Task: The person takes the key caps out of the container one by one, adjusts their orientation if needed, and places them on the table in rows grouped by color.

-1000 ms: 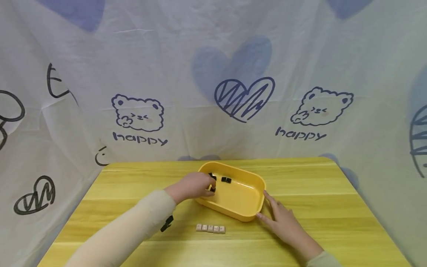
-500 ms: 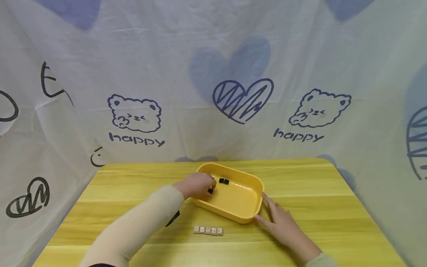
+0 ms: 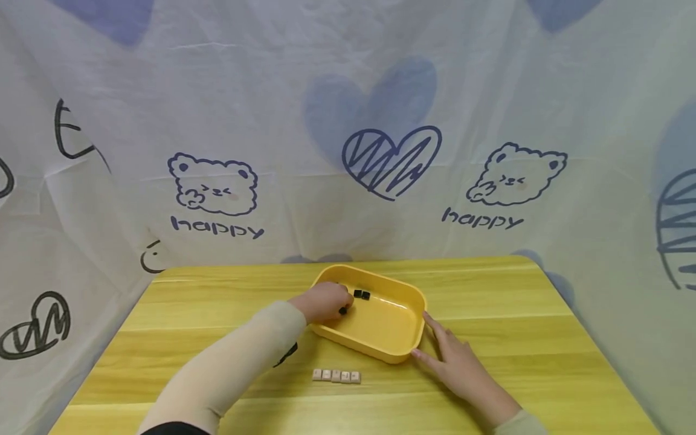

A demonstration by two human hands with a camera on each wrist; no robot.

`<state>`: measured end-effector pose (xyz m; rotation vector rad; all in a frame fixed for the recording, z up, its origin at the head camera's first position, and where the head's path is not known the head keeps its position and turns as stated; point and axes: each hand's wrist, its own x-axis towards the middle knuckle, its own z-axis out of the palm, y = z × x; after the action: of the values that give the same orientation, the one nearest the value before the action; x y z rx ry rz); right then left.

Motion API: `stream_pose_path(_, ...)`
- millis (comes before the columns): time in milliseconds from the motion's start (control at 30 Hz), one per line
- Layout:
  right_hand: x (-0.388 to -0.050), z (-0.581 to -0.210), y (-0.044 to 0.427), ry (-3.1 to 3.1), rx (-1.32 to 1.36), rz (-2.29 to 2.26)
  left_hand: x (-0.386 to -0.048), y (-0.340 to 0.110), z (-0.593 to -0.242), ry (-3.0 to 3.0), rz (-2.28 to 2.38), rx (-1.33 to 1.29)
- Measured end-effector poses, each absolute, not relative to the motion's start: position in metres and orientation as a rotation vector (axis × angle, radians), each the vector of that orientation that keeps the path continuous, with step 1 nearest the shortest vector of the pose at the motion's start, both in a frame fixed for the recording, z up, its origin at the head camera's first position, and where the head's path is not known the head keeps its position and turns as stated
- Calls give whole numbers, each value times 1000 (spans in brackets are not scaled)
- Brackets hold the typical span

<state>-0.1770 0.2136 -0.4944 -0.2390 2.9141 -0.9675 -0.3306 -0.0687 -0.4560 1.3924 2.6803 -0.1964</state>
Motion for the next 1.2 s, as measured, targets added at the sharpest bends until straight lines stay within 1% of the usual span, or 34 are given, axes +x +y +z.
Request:
stream_pose_path(267, -176, -493, 212, 2912, -255, -969, -323, -69, -454, 2674, -145, 1403)
stream_pose_path(633, -178, -496, 211, 2933, -277, -966, -305, -86, -431, 2718, 106, 1404)
stream_pose_path(933, -177, -494, 211, 2945, -275, -953, -280, -106, -418, 2831, 471, 1392)
stream_pose_path(1200, -178, -498, 213, 2971, -290, -953, -249, -104, -409, 2795, 665, 1461)
